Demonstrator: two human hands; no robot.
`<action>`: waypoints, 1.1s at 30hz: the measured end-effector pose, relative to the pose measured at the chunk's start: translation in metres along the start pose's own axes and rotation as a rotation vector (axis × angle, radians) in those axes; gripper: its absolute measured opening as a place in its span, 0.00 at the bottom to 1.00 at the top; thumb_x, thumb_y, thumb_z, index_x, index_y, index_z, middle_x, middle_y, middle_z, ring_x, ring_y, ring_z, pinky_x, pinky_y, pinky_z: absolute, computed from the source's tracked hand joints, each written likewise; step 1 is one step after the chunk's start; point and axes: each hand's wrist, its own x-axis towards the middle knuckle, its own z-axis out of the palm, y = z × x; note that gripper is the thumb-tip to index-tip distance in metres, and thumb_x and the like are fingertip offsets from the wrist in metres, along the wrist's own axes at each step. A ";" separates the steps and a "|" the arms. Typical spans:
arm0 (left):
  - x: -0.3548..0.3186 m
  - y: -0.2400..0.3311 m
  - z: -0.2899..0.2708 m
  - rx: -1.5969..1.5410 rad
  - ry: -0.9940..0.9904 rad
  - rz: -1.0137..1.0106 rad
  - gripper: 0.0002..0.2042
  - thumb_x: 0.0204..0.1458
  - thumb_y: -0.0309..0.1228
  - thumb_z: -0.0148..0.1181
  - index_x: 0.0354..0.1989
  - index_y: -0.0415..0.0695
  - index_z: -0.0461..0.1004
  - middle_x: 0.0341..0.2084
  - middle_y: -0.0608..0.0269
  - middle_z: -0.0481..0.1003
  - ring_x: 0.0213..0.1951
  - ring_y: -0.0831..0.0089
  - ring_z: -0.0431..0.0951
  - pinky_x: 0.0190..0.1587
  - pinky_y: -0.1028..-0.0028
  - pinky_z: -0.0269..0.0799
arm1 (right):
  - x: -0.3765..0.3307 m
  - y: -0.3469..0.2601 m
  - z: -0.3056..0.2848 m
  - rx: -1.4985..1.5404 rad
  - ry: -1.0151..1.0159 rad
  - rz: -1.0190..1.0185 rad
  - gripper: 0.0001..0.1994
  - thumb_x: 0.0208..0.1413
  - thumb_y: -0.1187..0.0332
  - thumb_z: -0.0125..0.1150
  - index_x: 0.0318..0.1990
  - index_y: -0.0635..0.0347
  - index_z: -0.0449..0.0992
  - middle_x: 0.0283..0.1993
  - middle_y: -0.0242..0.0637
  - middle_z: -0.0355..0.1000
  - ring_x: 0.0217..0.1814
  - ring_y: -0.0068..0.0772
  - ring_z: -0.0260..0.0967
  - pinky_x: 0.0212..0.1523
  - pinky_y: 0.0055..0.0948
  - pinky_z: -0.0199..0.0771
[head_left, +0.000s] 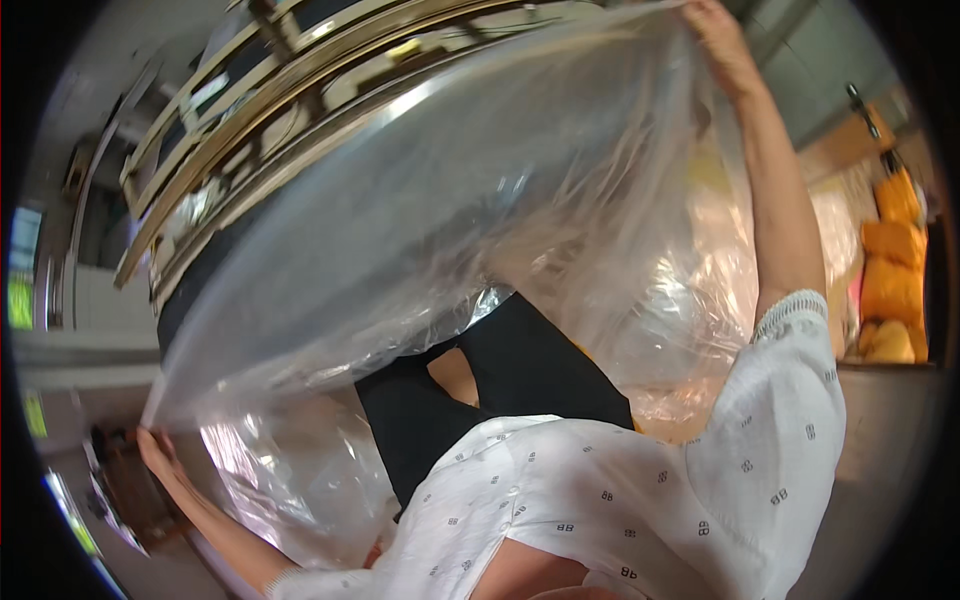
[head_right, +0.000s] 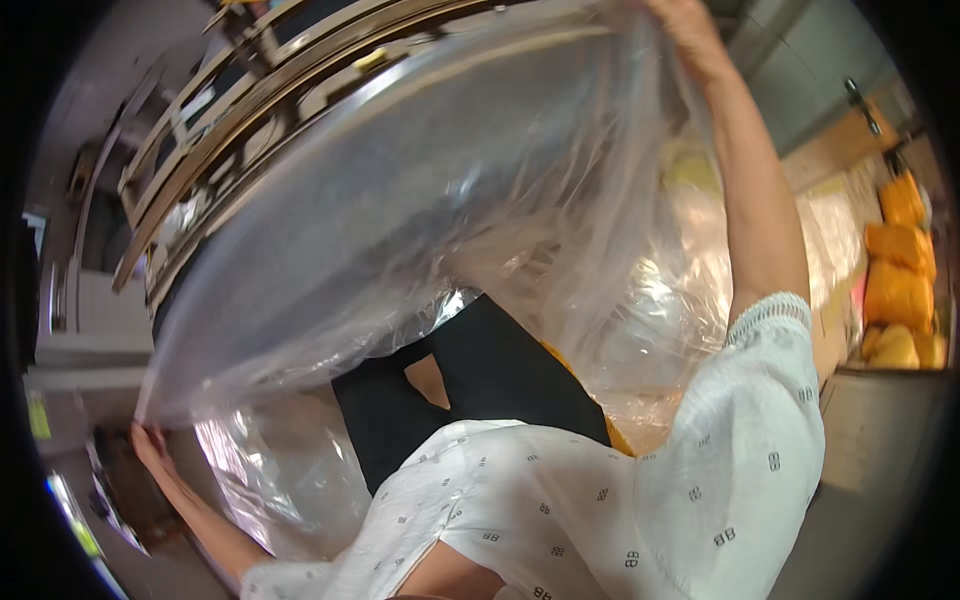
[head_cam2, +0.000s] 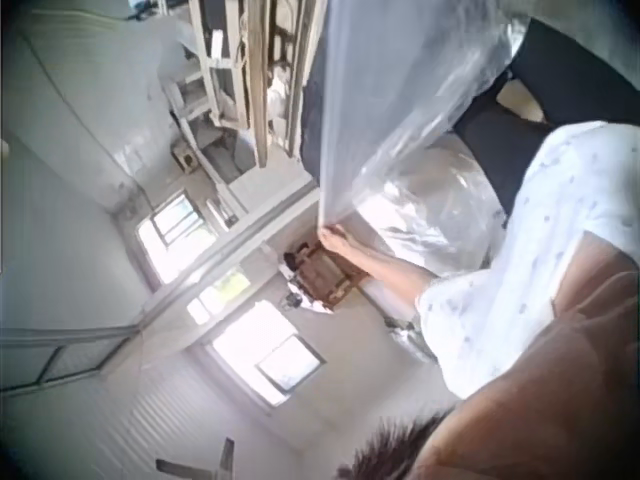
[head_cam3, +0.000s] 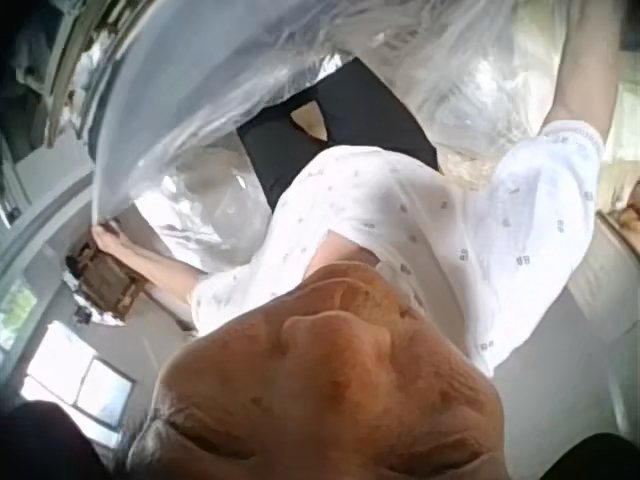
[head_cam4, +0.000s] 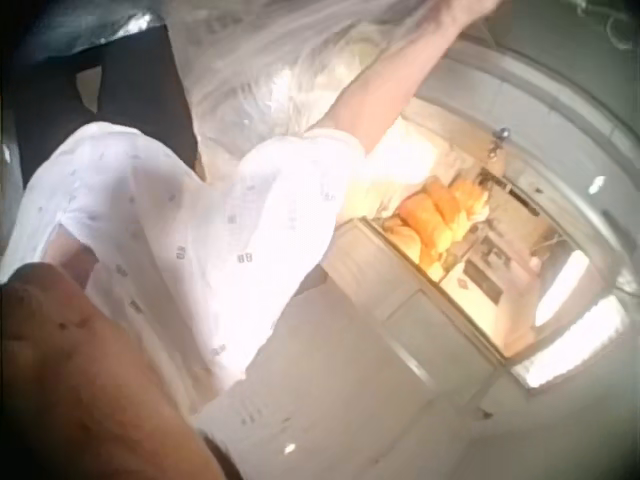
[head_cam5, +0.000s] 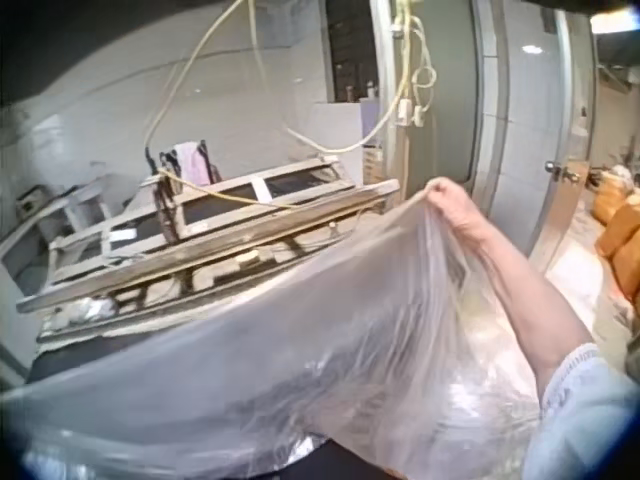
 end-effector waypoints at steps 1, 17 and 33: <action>0.016 0.003 0.028 0.009 -0.116 0.415 0.19 0.54 0.39 0.52 0.50 0.41 0.68 0.42 0.63 0.71 0.44 0.70 0.71 0.47 0.73 0.68 | 0.024 -0.005 -0.019 0.074 0.088 -0.066 0.13 0.53 0.64 0.53 0.45 0.58 0.67 0.40 0.37 0.66 0.41 0.32 0.64 0.44 0.25 0.64; 0.148 -0.047 0.226 0.495 0.204 0.486 0.19 0.52 0.40 0.53 0.40 0.33 0.72 0.36 0.55 0.74 0.38 0.69 0.72 0.43 0.73 0.65 | 0.037 0.123 0.044 -0.445 0.130 -0.006 0.10 0.52 0.64 0.54 0.36 0.60 0.73 0.31 0.28 0.70 0.35 0.20 0.64 0.40 0.20 0.63; 0.173 -0.038 0.260 0.483 0.189 0.341 0.18 0.47 0.43 0.57 0.33 0.38 0.73 0.28 0.63 0.73 0.31 0.74 0.70 0.39 0.76 0.64 | 0.066 0.142 0.037 -0.627 0.334 -0.134 0.12 0.47 0.63 0.61 0.29 0.61 0.68 0.26 0.26 0.62 0.28 0.20 0.57 0.32 0.20 0.61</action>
